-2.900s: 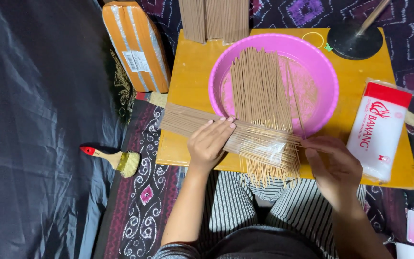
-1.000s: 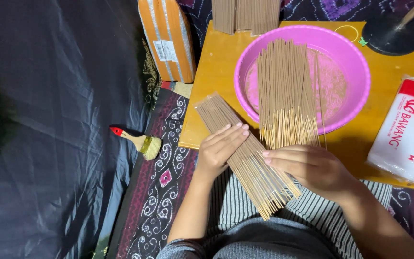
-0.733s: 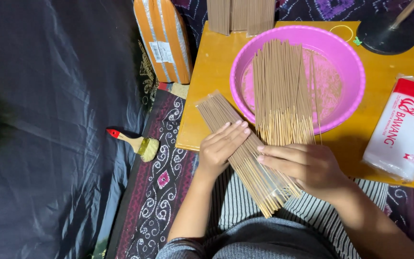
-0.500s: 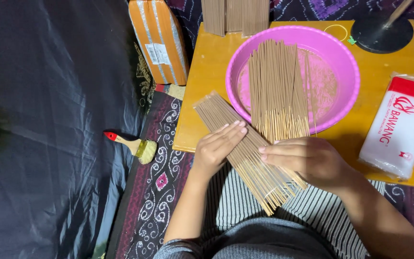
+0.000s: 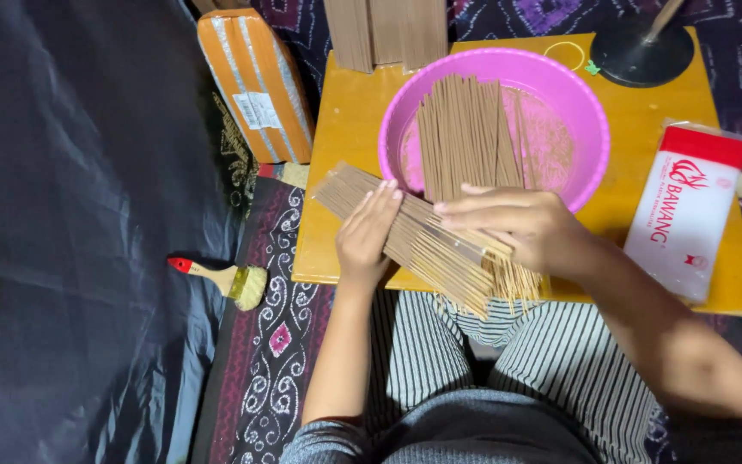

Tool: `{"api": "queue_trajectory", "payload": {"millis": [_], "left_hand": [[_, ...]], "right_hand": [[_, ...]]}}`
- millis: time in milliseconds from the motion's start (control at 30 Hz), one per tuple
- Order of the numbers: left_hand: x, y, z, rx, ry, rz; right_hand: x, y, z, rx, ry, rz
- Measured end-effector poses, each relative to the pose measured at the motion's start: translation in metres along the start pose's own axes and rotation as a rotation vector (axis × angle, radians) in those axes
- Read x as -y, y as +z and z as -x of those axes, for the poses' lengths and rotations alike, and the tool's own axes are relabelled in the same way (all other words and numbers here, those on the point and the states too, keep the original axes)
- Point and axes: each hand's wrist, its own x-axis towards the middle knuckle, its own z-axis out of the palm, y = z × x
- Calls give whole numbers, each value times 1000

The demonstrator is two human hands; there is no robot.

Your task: Bundling incense sticks and inserting them into clear plastic sleeves for retail packaging.

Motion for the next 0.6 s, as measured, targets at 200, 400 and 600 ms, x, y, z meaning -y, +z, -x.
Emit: {"api": "queue_trajectory", "payload": {"millis": [200,400,600], "left_hand": [[9,5,-9,-19,-48,-203],[9,12,-3,62,-31,-259],[8,17,3,170,-44,-243]], "right_hand": [[5,-45,64,-244,221,214],[-16,-38,145,-113,362,442],[-25,-7,151,-157,192,403]]}}
